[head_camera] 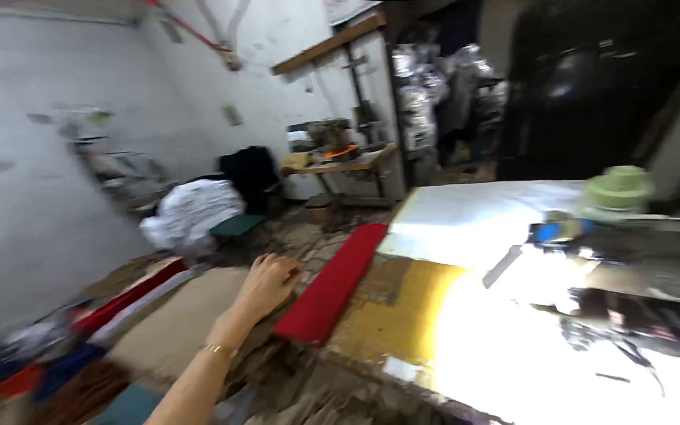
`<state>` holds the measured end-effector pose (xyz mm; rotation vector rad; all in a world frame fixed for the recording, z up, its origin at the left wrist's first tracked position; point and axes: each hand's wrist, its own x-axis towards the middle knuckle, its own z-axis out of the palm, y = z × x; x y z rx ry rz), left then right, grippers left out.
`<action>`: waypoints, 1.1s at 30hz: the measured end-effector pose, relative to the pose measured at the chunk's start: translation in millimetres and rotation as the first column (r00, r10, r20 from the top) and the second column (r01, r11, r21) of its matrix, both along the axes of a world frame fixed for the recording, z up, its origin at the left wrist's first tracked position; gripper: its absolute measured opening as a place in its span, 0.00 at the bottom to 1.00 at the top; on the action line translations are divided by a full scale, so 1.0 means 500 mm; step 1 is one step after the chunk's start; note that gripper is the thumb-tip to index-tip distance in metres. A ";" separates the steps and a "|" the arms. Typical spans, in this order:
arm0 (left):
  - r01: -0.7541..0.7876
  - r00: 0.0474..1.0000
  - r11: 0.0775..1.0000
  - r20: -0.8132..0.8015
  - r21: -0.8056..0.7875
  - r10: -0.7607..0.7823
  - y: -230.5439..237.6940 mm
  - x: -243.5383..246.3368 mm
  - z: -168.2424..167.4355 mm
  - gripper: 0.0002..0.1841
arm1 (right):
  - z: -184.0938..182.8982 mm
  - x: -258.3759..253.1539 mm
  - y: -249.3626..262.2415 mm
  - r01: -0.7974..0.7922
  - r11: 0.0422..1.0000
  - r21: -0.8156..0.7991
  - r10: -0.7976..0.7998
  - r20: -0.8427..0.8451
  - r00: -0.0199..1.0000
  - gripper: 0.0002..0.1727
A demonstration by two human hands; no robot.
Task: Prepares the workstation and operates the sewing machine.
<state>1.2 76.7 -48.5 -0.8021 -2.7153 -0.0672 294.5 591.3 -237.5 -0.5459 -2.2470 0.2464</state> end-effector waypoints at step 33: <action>0.604 0.773 0.671 -0.111 0.430 -0.625 0.692 0.197 -0.350 0.14 | 0.036 -0.204 -0.125 -0.143 0.644 -0.752 0.068 -0.130 0.989 0.10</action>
